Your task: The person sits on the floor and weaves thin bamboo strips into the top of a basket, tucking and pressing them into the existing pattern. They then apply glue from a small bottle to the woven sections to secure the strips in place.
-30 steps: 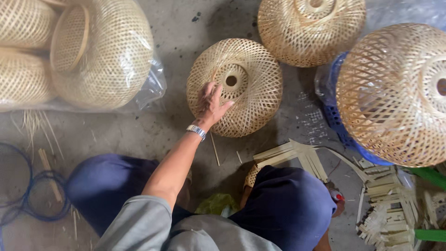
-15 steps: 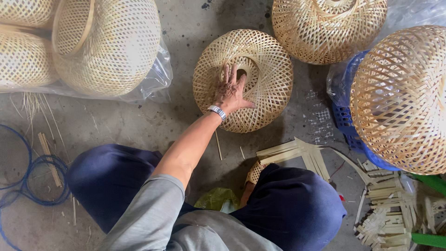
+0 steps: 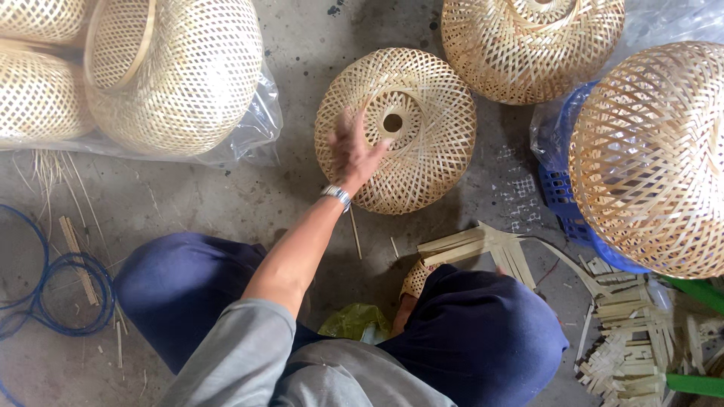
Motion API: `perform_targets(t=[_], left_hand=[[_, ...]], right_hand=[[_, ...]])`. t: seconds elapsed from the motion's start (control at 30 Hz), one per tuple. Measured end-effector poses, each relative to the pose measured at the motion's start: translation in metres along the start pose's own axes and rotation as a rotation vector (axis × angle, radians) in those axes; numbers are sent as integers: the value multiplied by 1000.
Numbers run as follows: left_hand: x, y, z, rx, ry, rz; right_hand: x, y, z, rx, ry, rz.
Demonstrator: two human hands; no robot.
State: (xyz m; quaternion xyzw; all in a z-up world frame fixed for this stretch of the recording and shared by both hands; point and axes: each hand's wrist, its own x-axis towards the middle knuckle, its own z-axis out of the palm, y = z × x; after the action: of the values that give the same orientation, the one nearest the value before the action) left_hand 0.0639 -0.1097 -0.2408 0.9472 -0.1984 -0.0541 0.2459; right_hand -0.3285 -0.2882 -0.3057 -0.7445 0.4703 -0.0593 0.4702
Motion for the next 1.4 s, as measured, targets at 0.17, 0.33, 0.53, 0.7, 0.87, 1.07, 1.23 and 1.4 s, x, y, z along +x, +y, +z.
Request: perform_targets(t=[0.17,0.33,0.53,0.7,0.87,1.07,1.23,1.4], left_hand=[[-24,-67,3,-276,14,-482],[-30,-128,56,-458,-59,-364],[-97,-84,53,-358,-183,-644],[-56,-37,5,-75,4,-329],[24,11,-13,96,-258,-206],[40,27,-9,137,-392,-276],[38,16,3,106,-340,-225],[39,19,1,131,-355,-240]], right_hand=[[48,-78,20,60,-195,-26],[140,-114,72,510,-401,241],[120,-127,68,540,-492,-77],[104,-117,66,514,-427,174],[109,-80,91,389,-355,-259],[93,-122,81,609,-425,94],[86,-142,75,613,-423,86],[85,-146,72,546,-420,82]])
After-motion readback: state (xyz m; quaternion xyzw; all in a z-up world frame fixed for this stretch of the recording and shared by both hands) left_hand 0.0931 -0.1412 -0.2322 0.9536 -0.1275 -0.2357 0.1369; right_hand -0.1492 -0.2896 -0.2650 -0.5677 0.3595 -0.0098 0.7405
